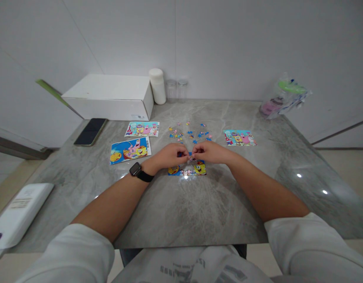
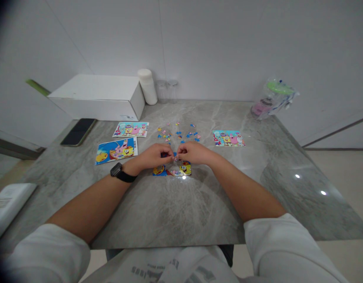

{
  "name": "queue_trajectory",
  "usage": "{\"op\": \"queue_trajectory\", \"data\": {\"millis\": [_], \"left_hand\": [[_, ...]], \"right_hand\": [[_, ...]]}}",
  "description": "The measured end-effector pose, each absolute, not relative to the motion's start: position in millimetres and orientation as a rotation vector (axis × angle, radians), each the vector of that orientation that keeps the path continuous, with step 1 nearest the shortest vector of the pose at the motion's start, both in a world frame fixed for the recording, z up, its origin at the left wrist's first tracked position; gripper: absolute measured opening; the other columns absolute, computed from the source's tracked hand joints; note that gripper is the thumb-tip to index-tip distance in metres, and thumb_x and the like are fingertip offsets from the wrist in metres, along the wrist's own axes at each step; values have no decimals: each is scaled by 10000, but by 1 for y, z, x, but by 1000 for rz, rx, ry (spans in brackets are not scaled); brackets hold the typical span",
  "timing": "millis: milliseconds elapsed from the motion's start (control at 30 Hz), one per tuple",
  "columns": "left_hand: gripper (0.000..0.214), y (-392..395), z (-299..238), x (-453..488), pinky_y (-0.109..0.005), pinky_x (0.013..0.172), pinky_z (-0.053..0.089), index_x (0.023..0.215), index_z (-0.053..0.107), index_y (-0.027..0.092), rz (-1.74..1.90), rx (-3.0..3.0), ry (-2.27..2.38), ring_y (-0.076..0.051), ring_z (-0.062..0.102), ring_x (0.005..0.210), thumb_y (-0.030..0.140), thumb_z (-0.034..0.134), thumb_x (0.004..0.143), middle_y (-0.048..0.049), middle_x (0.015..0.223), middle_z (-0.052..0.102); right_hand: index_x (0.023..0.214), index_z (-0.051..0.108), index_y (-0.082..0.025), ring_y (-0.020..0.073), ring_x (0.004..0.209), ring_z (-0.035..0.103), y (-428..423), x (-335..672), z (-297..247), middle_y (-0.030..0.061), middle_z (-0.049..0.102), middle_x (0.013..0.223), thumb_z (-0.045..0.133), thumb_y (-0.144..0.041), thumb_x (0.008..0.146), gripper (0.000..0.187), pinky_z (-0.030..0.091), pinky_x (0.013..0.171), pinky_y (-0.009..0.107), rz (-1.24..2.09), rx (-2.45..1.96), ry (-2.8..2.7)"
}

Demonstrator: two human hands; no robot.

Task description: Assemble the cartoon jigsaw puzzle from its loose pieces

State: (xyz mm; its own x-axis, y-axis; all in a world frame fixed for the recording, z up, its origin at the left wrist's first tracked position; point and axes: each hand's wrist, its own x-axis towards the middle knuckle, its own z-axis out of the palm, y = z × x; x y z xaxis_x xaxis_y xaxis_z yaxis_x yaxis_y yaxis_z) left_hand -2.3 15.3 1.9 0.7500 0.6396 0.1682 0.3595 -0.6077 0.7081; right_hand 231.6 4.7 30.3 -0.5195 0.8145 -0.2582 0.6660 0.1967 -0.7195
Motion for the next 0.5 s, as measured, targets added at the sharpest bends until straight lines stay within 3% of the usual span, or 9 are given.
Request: {"op": "queue_trajectory", "data": {"millis": [500], "left_hand": [[305,10,4,-1,-258,737,446,838,743,174,499,2348,674,-137,606,744,423,620,965,-22,804,691]], "right_hand": [[900,765,-155,143,684,630,1,228,34,12,730,744,652,-273,885,164,425,642,239,1188,-1436,-2361]]}}
